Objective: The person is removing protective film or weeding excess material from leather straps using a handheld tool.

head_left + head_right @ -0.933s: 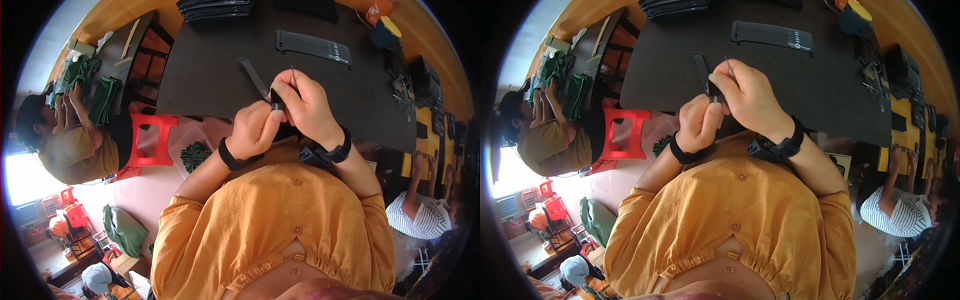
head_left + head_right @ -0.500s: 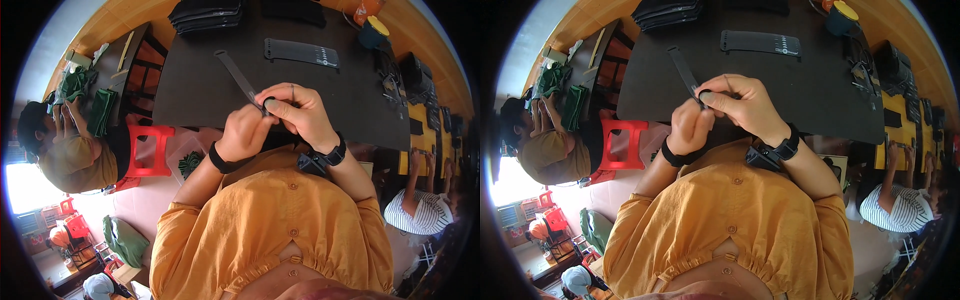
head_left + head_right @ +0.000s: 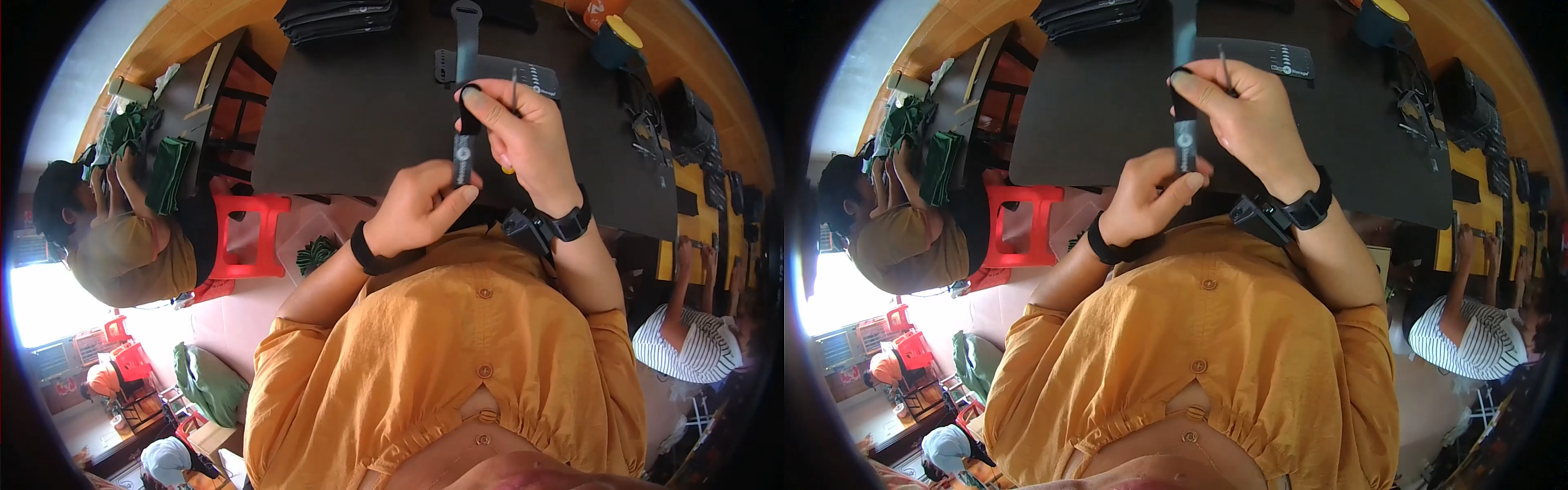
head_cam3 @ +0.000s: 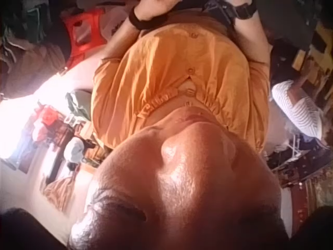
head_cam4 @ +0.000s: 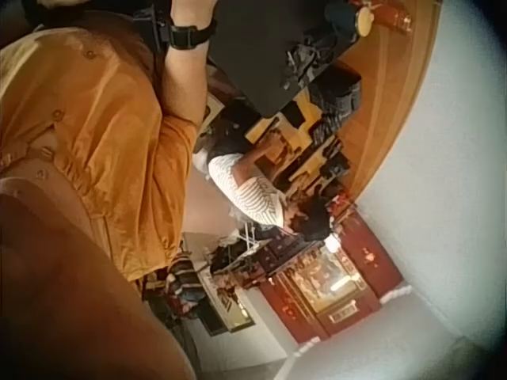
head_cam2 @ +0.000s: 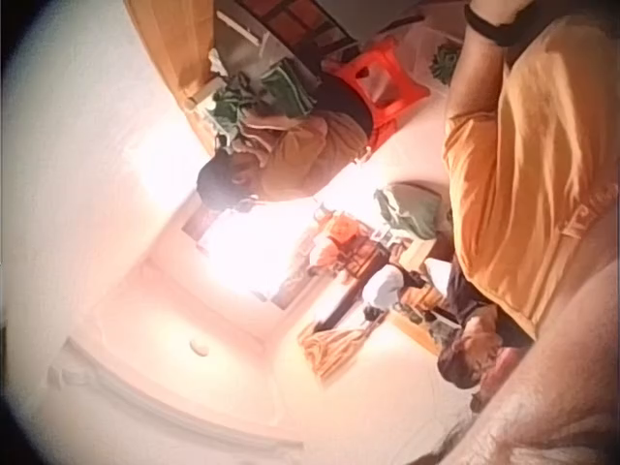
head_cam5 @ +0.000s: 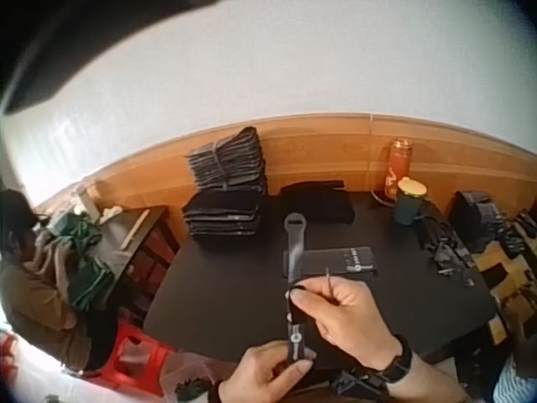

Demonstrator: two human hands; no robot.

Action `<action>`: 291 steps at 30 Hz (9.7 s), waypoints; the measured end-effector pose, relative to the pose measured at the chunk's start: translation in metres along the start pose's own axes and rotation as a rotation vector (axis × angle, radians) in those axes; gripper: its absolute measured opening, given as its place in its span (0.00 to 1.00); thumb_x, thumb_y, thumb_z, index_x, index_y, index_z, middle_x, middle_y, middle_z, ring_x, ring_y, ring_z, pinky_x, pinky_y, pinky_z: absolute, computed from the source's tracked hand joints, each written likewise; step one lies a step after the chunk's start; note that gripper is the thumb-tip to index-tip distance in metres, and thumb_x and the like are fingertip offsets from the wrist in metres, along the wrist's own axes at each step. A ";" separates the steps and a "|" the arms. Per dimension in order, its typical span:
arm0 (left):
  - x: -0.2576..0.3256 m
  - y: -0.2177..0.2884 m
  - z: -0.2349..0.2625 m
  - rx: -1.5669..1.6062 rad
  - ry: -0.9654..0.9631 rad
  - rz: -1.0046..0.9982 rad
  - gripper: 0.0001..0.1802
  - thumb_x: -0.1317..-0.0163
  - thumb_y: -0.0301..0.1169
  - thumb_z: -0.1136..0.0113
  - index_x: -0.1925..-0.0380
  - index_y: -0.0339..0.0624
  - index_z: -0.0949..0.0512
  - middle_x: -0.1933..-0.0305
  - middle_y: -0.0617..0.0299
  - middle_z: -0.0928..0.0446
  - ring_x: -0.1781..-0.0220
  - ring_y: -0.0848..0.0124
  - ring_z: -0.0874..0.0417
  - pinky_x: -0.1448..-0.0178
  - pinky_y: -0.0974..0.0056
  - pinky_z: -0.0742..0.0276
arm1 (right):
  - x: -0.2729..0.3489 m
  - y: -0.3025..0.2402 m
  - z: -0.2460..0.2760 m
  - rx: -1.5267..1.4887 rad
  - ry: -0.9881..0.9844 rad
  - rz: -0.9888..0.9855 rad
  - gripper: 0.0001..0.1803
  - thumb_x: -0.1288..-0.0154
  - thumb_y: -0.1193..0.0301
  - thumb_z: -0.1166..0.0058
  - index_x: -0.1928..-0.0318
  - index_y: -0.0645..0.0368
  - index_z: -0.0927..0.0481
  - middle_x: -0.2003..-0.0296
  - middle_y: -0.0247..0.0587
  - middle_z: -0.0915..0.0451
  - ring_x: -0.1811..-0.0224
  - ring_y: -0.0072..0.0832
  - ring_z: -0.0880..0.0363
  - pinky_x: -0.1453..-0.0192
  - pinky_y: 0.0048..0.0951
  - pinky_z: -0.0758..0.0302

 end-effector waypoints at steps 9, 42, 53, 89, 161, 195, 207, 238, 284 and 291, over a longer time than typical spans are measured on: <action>-0.008 -0.022 0.006 0.496 0.140 0.396 0.11 0.25 0.29 0.54 0.53 0.35 0.25 0.70 0.63 0.23 0.78 0.80 0.26 0.80 0.77 0.34 | 0.015 0.020 -0.020 0.027 -0.210 0.061 0.11 0.33 0.72 0.38 0.53 0.65 0.16 0.68 0.35 0.18 0.69 0.20 0.17 0.70 0.18 0.20; 0.034 -0.036 0.085 0.357 0.148 0.556 0.19 0.21 0.38 0.59 0.52 0.33 0.24 0.79 0.69 0.30 0.84 0.82 0.32 0.80 0.76 0.41 | 0.029 -0.074 0.209 -0.123 0.587 0.453 0.16 0.26 0.63 0.45 0.49 0.64 0.22 0.76 0.29 0.34 0.75 0.15 0.40 0.76 0.17 0.43; 0.011 -0.042 0.125 -0.321 0.339 0.717 0.23 0.27 0.46 0.48 0.42 0.42 0.23 0.58 0.60 0.19 0.74 0.75 0.21 0.71 0.72 0.27 | 0.052 -0.039 0.138 0.106 0.171 0.289 0.12 0.24 0.69 0.50 0.51 0.63 0.19 0.69 0.40 0.15 0.82 0.14 0.27 0.82 0.12 0.40; -0.115 -0.073 0.069 -0.106 0.002 0.665 0.13 0.34 0.36 0.35 0.60 0.35 0.17 0.71 0.65 0.20 0.75 0.80 0.21 0.74 0.76 0.26 | -0.030 0.044 0.180 0.550 0.030 -0.397 0.10 0.31 0.65 0.40 0.63 0.60 0.20 0.75 0.32 0.20 0.84 0.13 0.30 0.81 0.15 0.37; -0.053 -0.062 0.126 -0.706 0.140 0.479 0.13 0.43 0.31 0.32 0.64 0.35 0.24 0.69 0.53 0.23 0.67 0.62 0.21 0.58 0.60 0.25 | 0.022 0.023 0.120 0.383 -0.018 -0.432 0.08 0.28 0.68 0.45 0.57 0.61 0.22 0.75 0.31 0.23 0.85 0.11 0.34 0.81 0.15 0.37; -0.009 -0.032 0.032 0.822 0.168 0.296 0.19 0.29 0.36 0.42 0.44 0.38 0.23 0.57 0.66 0.22 0.60 0.78 0.25 0.57 0.73 0.27 | 0.015 0.049 -0.017 -0.103 -0.377 -0.549 0.15 0.28 0.58 0.42 0.64 0.58 0.21 0.78 0.28 0.24 0.85 0.11 0.34 0.82 0.15 0.40; -0.009 -0.054 0.026 1.131 0.344 0.265 0.16 0.27 0.32 0.45 0.43 0.35 0.25 0.50 0.58 0.19 0.55 0.72 0.19 0.52 0.69 0.23 | 0.014 0.051 -0.014 -0.046 -0.306 -0.481 0.15 0.26 0.59 0.47 0.60 0.60 0.23 0.75 0.32 0.23 0.83 0.14 0.31 0.80 0.17 0.36; -0.011 -0.053 0.017 1.279 0.295 0.427 0.21 0.23 0.43 0.53 0.46 0.35 0.25 0.53 0.54 0.17 0.65 0.73 0.22 0.62 0.70 0.25 | 0.022 0.027 -0.014 0.726 -0.202 0.224 0.07 0.29 0.71 0.49 0.62 0.62 0.24 0.70 0.49 0.21 0.68 0.50 0.22 0.66 0.43 0.26; -0.009 -0.054 0.010 1.222 0.343 0.393 0.17 0.24 0.39 0.50 0.52 0.34 0.25 0.56 0.52 0.18 0.66 0.72 0.17 0.62 0.70 0.18 | 0.029 0.049 -0.014 0.481 -0.198 -0.066 0.07 0.26 0.71 0.52 0.63 0.61 0.28 0.78 0.50 0.25 0.77 0.46 0.25 0.72 0.38 0.30; -0.008 -0.053 0.008 1.127 0.370 0.440 0.16 0.24 0.37 0.50 0.53 0.34 0.25 0.58 0.53 0.17 0.66 0.71 0.16 0.62 0.69 0.18 | 0.030 0.040 -0.010 0.488 -0.191 -0.084 0.10 0.25 0.70 0.53 0.64 0.62 0.27 0.79 0.46 0.25 0.79 0.39 0.27 0.74 0.35 0.31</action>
Point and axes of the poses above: each hand's wrist, its own x-axis away from the middle knuckle, its own z-axis out of the back of the hand, y = z × x, the point moved 6 cm from there along -x, towards the middle knuckle
